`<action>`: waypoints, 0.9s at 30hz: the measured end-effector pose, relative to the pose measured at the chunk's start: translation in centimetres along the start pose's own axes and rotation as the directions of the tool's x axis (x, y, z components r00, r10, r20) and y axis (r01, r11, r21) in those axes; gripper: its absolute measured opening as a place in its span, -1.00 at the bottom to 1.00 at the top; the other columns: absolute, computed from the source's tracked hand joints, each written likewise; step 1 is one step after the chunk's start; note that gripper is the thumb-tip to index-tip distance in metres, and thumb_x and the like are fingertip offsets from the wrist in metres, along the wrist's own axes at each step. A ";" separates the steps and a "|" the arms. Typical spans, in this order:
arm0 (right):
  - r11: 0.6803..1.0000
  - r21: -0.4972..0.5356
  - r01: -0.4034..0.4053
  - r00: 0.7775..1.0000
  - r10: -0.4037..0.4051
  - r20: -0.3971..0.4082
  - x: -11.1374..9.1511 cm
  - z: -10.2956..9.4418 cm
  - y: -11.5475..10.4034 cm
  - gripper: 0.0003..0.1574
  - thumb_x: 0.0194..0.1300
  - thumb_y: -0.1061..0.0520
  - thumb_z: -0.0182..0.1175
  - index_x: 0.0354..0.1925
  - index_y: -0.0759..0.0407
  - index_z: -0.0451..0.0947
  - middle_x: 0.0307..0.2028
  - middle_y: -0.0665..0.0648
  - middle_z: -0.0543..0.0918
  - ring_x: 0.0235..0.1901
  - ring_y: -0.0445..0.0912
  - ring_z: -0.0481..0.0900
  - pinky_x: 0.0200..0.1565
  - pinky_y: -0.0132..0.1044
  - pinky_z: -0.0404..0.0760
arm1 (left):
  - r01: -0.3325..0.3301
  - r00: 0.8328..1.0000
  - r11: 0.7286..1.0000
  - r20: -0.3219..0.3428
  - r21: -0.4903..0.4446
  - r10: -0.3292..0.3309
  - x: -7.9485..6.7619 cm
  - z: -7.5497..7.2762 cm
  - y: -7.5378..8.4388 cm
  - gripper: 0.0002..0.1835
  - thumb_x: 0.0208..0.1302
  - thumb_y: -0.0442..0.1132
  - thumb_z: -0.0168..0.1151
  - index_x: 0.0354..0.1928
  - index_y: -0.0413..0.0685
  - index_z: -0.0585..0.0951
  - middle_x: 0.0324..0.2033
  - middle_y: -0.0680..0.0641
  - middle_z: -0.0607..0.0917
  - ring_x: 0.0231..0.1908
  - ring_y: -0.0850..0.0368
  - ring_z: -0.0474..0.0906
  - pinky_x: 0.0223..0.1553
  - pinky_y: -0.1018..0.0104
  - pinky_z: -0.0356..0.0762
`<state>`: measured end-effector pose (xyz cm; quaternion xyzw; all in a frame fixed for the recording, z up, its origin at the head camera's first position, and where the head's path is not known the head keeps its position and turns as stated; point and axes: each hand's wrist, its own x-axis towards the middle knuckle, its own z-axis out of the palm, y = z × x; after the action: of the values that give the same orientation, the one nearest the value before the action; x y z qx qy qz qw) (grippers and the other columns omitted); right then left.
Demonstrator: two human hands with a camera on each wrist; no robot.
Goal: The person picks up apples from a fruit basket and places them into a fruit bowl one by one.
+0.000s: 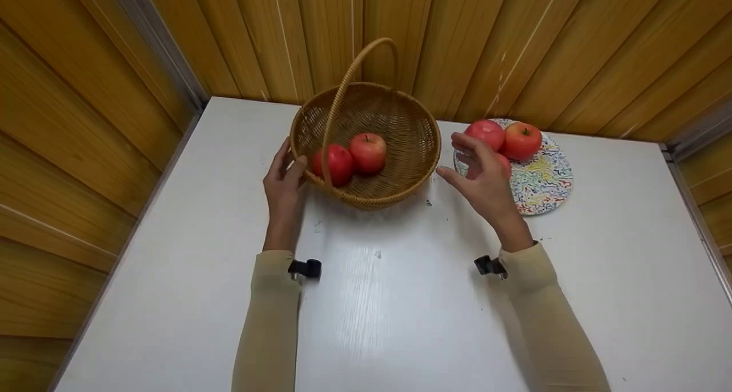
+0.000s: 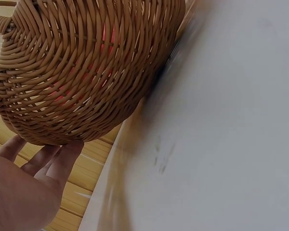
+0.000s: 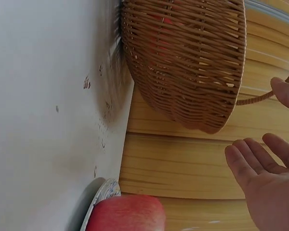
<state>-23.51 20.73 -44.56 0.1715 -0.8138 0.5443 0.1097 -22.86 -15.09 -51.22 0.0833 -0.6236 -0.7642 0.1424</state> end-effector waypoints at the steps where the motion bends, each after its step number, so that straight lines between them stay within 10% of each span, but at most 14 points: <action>1: 1.000 0.001 0.019 1.000 -0.019 0.014 0.2 0.2 -0.1 -0.17 0.29 0.24 0.53 0.45 0.25 0.45 0.37 0.16 0.57 0.36 0.05 0.54 0.37 0.00 0.49 | -0.002 1.000 1.000 0.001 0.003 0.002 0.0 0.0 0.0 -0.41 0.55 -0.01 0.25 0.56 0.27 0.45 0.40 0.01 0.53 0.36 0.07 0.49 0.28 0.00 0.58; 10: 0.994 -0.041 0.104 0.986 -0.098 0.133 1.6 2.2 -1.3 -0.18 0.30 0.21 0.53 0.43 0.31 0.44 0.34 0.27 0.56 0.33 0.08 0.57 0.33 0.00 0.54 | -0.018 1.000 1.000 -0.001 0.002 0.018 0.2 0.0 -0.1 -0.40 0.55 -0.03 0.27 0.57 0.23 0.45 0.40 -0.06 0.55 0.34 0.04 0.52 0.28 -0.03 0.57; 27: 0.980 -0.193 0.047 0.957 0.011 0.290 4.2 5.3 -2.2 -0.11 0.33 0.08 0.53 0.47 0.30 0.39 0.33 0.30 0.55 0.34 0.09 0.51 0.38 -0.02 0.49 | -0.013 1.000 1.000 0.004 0.000 0.013 0.1 0.0 0.2 -0.40 0.54 -0.03 0.28 0.56 0.25 0.45 0.37 -0.03 0.56 0.32 0.07 0.54 0.25 0.09 0.60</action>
<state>-26.45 14.37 -43.25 0.2450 -0.8696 0.4285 0.0108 -22.96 -15.16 -50.98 0.0777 -0.6243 -0.7634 0.1463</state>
